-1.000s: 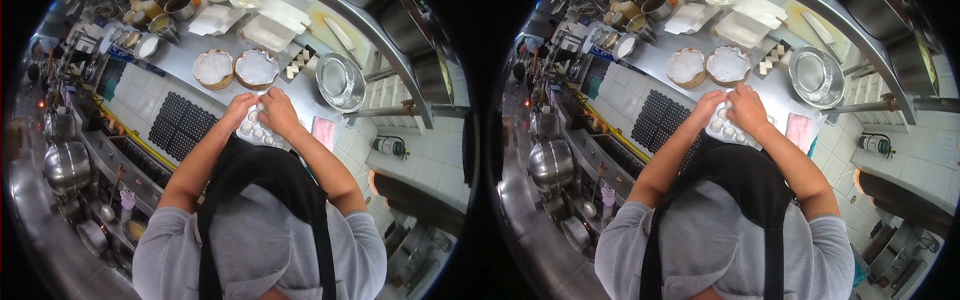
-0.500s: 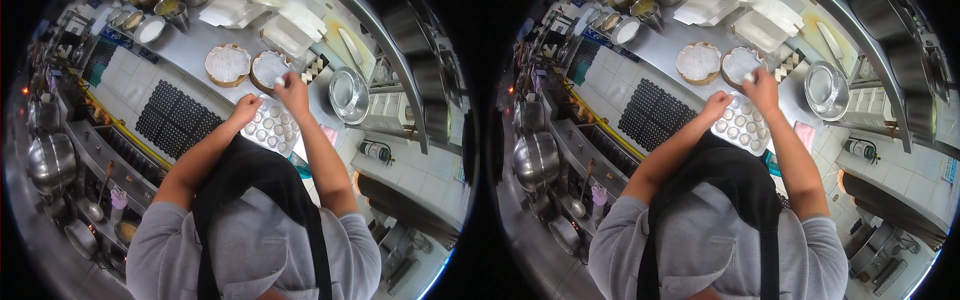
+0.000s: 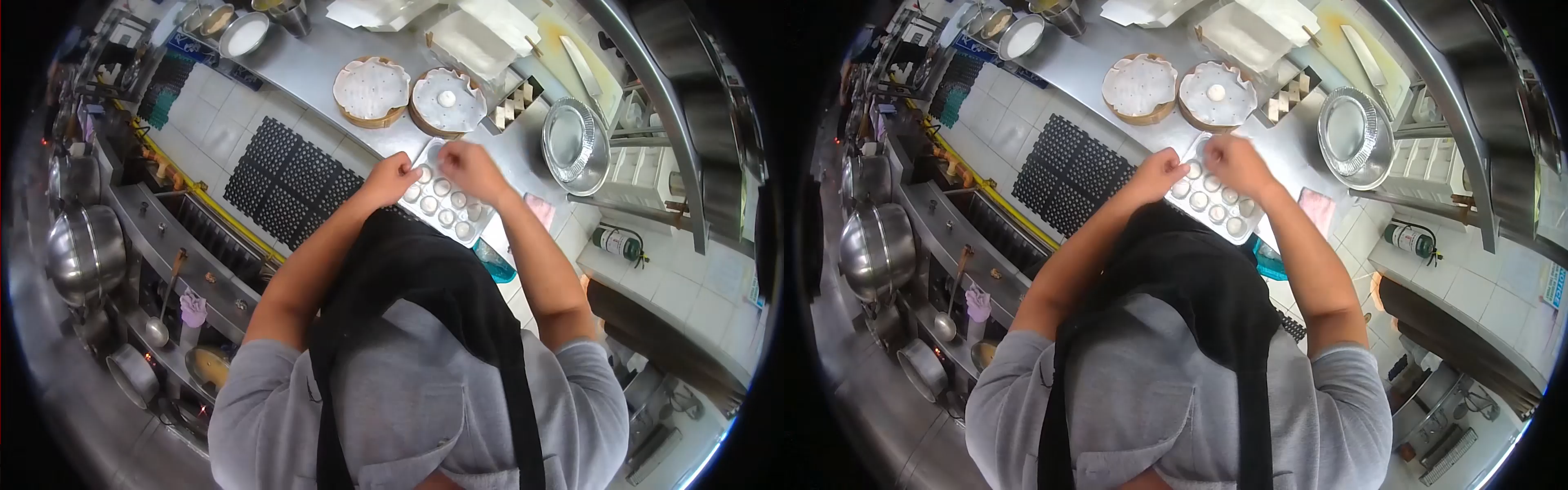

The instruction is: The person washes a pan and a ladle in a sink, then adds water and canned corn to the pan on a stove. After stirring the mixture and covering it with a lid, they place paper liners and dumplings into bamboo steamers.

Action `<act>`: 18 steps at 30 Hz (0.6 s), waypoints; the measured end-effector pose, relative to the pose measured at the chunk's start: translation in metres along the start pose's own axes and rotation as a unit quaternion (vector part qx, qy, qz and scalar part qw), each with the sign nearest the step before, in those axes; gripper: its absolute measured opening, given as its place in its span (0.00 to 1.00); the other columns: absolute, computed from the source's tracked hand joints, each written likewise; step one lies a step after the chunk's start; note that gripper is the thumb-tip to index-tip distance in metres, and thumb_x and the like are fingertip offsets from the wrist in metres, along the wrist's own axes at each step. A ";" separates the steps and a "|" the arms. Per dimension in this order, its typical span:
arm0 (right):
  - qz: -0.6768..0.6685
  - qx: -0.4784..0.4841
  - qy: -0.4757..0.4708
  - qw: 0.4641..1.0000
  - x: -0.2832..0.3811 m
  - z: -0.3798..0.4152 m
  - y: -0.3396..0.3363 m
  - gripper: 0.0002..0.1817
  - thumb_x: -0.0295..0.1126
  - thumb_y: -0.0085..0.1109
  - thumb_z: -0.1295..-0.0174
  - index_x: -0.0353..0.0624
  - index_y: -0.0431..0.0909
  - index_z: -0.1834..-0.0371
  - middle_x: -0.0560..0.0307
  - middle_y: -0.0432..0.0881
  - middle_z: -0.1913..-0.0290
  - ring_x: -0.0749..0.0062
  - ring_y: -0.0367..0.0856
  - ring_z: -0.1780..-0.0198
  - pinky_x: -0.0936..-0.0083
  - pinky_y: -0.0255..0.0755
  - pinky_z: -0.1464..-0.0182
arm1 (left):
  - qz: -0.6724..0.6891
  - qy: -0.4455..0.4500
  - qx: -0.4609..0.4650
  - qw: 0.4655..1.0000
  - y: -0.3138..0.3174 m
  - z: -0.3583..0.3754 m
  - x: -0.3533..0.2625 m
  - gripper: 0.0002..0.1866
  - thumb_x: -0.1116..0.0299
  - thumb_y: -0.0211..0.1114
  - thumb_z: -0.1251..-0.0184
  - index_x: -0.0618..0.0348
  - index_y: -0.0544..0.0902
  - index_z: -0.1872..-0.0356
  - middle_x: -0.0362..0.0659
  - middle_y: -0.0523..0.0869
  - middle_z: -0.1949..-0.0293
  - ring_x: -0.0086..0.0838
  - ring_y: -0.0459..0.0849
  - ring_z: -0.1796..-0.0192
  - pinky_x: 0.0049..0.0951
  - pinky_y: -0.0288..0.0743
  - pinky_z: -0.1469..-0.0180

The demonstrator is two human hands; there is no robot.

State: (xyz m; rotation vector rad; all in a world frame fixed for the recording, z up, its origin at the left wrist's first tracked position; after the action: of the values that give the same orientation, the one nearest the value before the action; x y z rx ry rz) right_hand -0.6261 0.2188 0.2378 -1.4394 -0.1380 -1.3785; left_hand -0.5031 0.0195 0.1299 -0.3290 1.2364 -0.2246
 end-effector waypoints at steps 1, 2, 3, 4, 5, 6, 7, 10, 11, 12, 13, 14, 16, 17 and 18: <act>0.045 -0.004 -0.037 0.998 -0.004 0.010 0.012 0.19 0.33 0.79 0.37 0.35 0.89 0.46 0.41 0.89 0.51 0.45 0.90 0.48 0.57 0.83 0.43 | 0.013 0.023 0.007 1.000 0.003 0.000 -0.003 0.18 0.56 0.73 0.19 0.63 0.85 0.61 0.47 0.85 0.71 0.35 0.81 0.68 0.41 0.78 0.60; 0.040 -0.011 -0.021 0.999 -0.003 0.018 0.021 0.21 0.34 0.81 0.38 0.36 0.88 0.44 0.41 0.88 0.49 0.45 0.90 0.47 0.57 0.83 0.42 | 0.030 0.018 0.017 0.999 0.007 -0.002 -0.008 0.16 0.60 0.72 0.16 0.63 0.82 0.62 0.42 0.81 0.71 0.28 0.76 0.67 0.37 0.75 0.61; 0.034 -0.018 -0.003 0.999 -0.003 0.024 0.027 0.24 0.35 0.83 0.38 0.36 0.88 0.42 0.42 0.88 0.46 0.45 0.89 0.45 0.56 0.83 0.40 | 0.027 0.019 0.020 0.999 0.010 0.000 -0.012 0.16 0.60 0.72 0.16 0.63 0.82 0.62 0.42 0.81 0.71 0.28 0.76 0.67 0.37 0.75 0.61; 0.031 -0.022 -0.001 0.999 -0.002 0.028 0.031 0.24 0.35 0.83 0.38 0.36 0.88 0.42 0.42 0.88 0.46 0.45 0.89 0.45 0.56 0.83 0.40 | 0.097 -0.016 0.033 0.995 0.013 0.002 -0.015 0.16 0.61 0.71 0.15 0.62 0.82 0.63 0.39 0.82 0.70 0.25 0.76 0.65 0.35 0.75 0.61; 0.038 -0.032 0.007 0.999 -0.001 0.031 0.033 0.25 0.36 0.84 0.39 0.37 0.87 0.42 0.42 0.87 0.43 0.44 0.89 0.44 0.56 0.83 0.39 | 0.166 -0.050 0.046 0.984 0.015 0.003 -0.019 0.15 0.63 0.70 0.14 0.61 0.82 0.64 0.36 0.82 0.69 0.23 0.77 0.64 0.34 0.75 0.61; 0.046 -0.042 0.016 0.998 -0.001 0.033 0.033 0.27 0.37 0.85 0.39 0.37 0.87 0.41 0.42 0.86 0.40 0.44 0.89 0.42 0.56 0.82 0.37 | 0.161 -0.049 0.050 0.984 0.016 0.006 -0.023 0.15 0.63 0.70 0.14 0.61 0.82 0.64 0.36 0.82 0.69 0.23 0.77 0.64 0.34 0.75 0.61; 0.042 -0.047 0.016 0.998 -0.003 0.035 0.033 0.27 0.37 0.85 0.39 0.37 0.87 0.41 0.42 0.86 0.40 0.44 0.89 0.42 0.56 0.82 0.37 | 0.213 -0.048 0.048 0.975 0.019 0.007 -0.019 0.15 0.63 0.69 0.13 0.60 0.82 0.64 0.33 0.81 0.68 0.20 0.75 0.64 0.32 0.73 0.62; 0.037 -0.044 0.013 0.998 -0.006 0.039 0.031 0.28 0.38 0.86 0.40 0.37 0.87 0.41 0.42 0.85 0.40 0.43 0.88 0.41 0.54 0.82 0.37 | 0.295 -0.048 0.049 0.953 0.028 0.004 -0.009 0.13 0.64 0.66 0.11 0.58 0.84 0.61 0.32 0.83 0.65 0.16 0.77 0.62 0.27 0.74 0.60; 0.037 -0.042 0.006 0.998 -0.006 0.041 0.031 0.28 0.38 0.86 0.41 0.37 0.87 0.41 0.42 0.84 0.41 0.42 0.88 0.42 0.54 0.82 0.37 | 0.331 -0.052 0.048 0.941 0.031 0.003 -0.005 0.12 0.64 0.65 0.09 0.57 0.85 0.58 0.32 0.85 0.63 0.16 0.79 0.61 0.25 0.76 0.58; 0.038 -0.038 -0.002 0.999 -0.006 0.041 0.030 0.28 0.38 0.86 0.42 0.37 0.87 0.42 0.42 0.84 0.42 0.41 0.88 0.42 0.54 0.82 0.37 | 0.330 -0.050 0.049 0.941 0.034 0.003 0.000 0.12 0.64 0.65 0.09 0.57 0.85 0.58 0.32 0.85 0.63 0.16 0.79 0.61 0.25 0.76 0.58; 0.039 -0.040 -0.003 0.998 -0.003 0.043 0.028 0.28 0.38 0.86 0.42 0.37 0.87 0.42 0.42 0.84 0.42 0.41 0.88 0.42 0.54 0.82 0.37 | 0.326 -0.046 0.044 0.943 0.036 0.005 -0.002 0.12 0.64 0.65 0.09 0.57 0.85 0.58 0.32 0.85 0.63 0.15 0.79 0.62 0.25 0.76 0.58; 0.038 -0.036 0.009 0.999 0.000 0.045 0.027 0.27 0.38 0.86 0.43 0.38 0.87 0.43 0.42 0.84 0.42 0.41 0.87 0.41 0.53 0.82 0.36 | 0.324 -0.042 0.037 0.944 0.037 0.004 -0.004 0.12 0.64 0.65 0.09 0.57 0.85 0.59 0.32 0.85 0.64 0.15 0.78 0.62 0.24 0.76 0.57; 0.038 -0.027 0.020 0.999 0.006 0.048 0.031 0.27 0.38 0.86 0.44 0.39 0.87 0.43 0.41 0.83 0.43 0.41 0.87 0.41 0.53 0.81 0.36 | 0.329 -0.041 0.038 0.943 0.039 0.004 -0.007 0.12 0.64 0.65 0.09 0.56 0.85 0.59 0.32 0.85 0.64 0.15 0.78 0.62 0.24 0.76 0.58; 0.053 -0.042 0.035 0.997 0.008 0.049 0.033 0.26 0.38 0.85 0.44 0.40 0.88 0.44 0.41 0.83 0.42 0.41 0.86 0.39 0.53 0.81 0.35 | 0.333 -0.040 0.041 0.941 0.039 0.004 -0.009 0.12 0.64 0.66 0.10 0.56 0.85 0.60 0.32 0.85 0.64 0.15 0.78 0.62 0.25 0.76 0.58; 0.069 -0.058 0.049 0.995 0.011 0.049 0.034 0.26 0.38 0.85 0.45 0.41 0.88 0.44 0.41 0.82 0.42 0.41 0.85 0.37 0.53 0.80 0.35 | 0.304 -0.036 0.041 0.951 0.037 0.004 -0.011 0.13 0.62 0.66 0.10 0.57 0.85 0.59 0.32 0.85 0.63 0.14 0.78 0.61 0.25 0.76 0.57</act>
State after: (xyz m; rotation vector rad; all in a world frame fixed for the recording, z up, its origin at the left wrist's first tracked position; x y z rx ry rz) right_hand -0.5674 0.2337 0.2387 -1.4460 0.1042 -1.3583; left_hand -0.5034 0.0578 0.1274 0.1239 1.1955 0.2663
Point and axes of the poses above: each hand's wrist, its own z-axis away from the middle knuckle, its own y-axis out of the palm, x = y × z, the point moved 2 cm from there along -z, towards the middle knuckle
